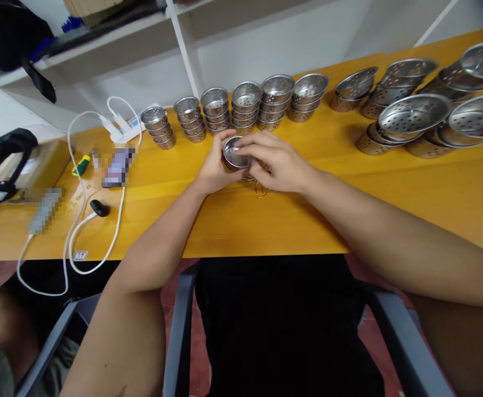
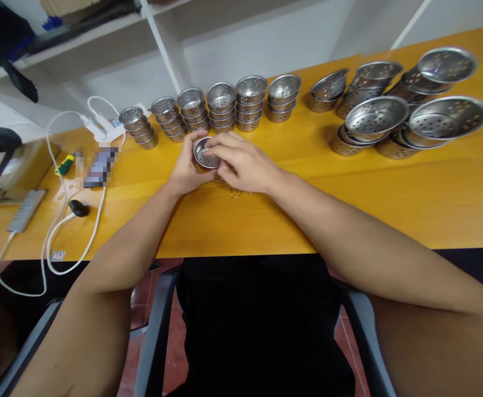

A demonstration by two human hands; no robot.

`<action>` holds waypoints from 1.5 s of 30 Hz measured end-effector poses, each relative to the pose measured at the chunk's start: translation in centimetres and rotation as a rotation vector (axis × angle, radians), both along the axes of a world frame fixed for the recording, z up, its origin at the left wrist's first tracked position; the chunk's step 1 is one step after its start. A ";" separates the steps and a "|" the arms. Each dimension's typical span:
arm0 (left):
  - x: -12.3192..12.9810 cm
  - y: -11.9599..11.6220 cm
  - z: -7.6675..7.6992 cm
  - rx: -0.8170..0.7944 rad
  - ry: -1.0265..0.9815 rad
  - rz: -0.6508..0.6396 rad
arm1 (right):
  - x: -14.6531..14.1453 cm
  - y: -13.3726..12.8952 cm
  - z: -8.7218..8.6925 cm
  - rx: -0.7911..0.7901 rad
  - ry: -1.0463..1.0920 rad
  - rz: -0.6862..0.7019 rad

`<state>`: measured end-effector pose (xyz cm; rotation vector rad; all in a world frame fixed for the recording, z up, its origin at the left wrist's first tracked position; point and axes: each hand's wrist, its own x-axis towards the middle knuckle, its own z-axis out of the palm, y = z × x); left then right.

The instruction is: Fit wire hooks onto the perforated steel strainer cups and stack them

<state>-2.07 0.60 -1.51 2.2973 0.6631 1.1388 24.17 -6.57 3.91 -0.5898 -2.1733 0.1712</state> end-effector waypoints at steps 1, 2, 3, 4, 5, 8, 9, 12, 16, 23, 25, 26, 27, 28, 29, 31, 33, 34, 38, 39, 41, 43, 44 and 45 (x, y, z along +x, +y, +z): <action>0.1 -0.1 0.1 0.005 0.009 -0.020 | 0.0 0.0 0.1 0.010 -0.035 -0.016; 0.1 -0.3 0.3 0.007 0.024 -0.046 | 0.0 0.0 0.1 0.015 -0.072 -0.037; 0.1 -0.4 0.4 0.005 0.038 -0.070 | -0.1 -0.1 0.2 0.014 -0.109 -0.056; 0.1 -0.6 0.6 0.002 0.047 -0.090 | -0.1 -0.2 0.2 0.009 -0.143 -0.070; 0.1 -0.7 0.7 -0.002 0.053 -0.105 | -0.2 -0.3 0.2 0.003 -0.175 -0.079; 0.0 -1.0 0.9 -0.009 0.061 -0.135 | -0.3 -0.7 0.3 -0.011 -0.242 -0.108; -0.1 -1.0 0.9 -0.010 0.060 -0.141 | -0.4 -0.8 0.4 -0.020 -0.253 -0.121; -0.2 -1.1 0.9 -0.009 0.054 -0.149 | -0.5 -1.0 0.5 -0.054 -0.263 -0.137; -0.3 -1.1 0.9 -0.020 0.053 -0.161 | -0.1 -0.8 0.8 -0.087 -0.223 -0.101; -0.4 -1.0 1.0 -0.066 0.092 -0.154 | 1.9 -0.6 1.3 -0.167 -0.200 -0.082; -0.4 -1.0 1.1 -0.085 0.104 -0.132 | 2.3 -0.4 1.5 -0.208 -0.199 -0.063; -0.4 -1.0 1.1 -0.092 0.107 -0.120 | 2.5 -0.4 1.5 -0.232 -0.194 -0.045; -0.3 -1.0 1.2 -0.096 0.110 -0.112 | 2.7 -0.3 1.5 -0.257 -0.186 -0.025; -0.3 -1.1 1.2 -0.098 0.111 -0.108 | 2.8 -0.1 1.6 -0.280 -0.176 -0.008; -0.2 -1.2 1.2 -0.098 0.111 -0.106 | 2.8 0.0 1.6 -0.297 -0.166 0.003; -0.1 -1.2 1.3 -0.100 0.112 -0.101 | 2.8 0.3 1.4 -0.305 -0.145 0.002; -0.1 -1.2 1.5 -0.106 0.112 -0.085 | 2.6 0.5 1.1 -0.289 -0.133 -0.014; -0.1 -1.2 1.6 -0.108 0.109 -0.077 | 2.5 0.6 0.9 -0.279 -0.128 -0.024; -0.2 -1.0 1.9 -0.121 0.084 -0.067 | 2.1 0.8 0.5 -0.255 -0.109 -0.052; -0.2 -1.0 2.0 -0.130 0.079 -0.068 | 2.1 0.8 0.5 -0.256 -0.106 -0.051; -0.2 -1.2 1.9 -0.153 0.077 -0.069 | 2.1 0.6 0.8 -0.262 -0.102 -0.039; -0.2 -1.2 1.7 -0.162 0.078 -0.059 | 2.3 0.4 1.2 -0.268 -0.088 -0.013; -0.2 -1.2 1.6 -0.159 0.079 -0.044 | 2.3 0.3 1.4 -0.274 -0.076 0.008; -0.3 -1.0 1.3 -0.152 0.079 -0.019 | 2.3 0.2 1.6 -0.288 -0.067 0.035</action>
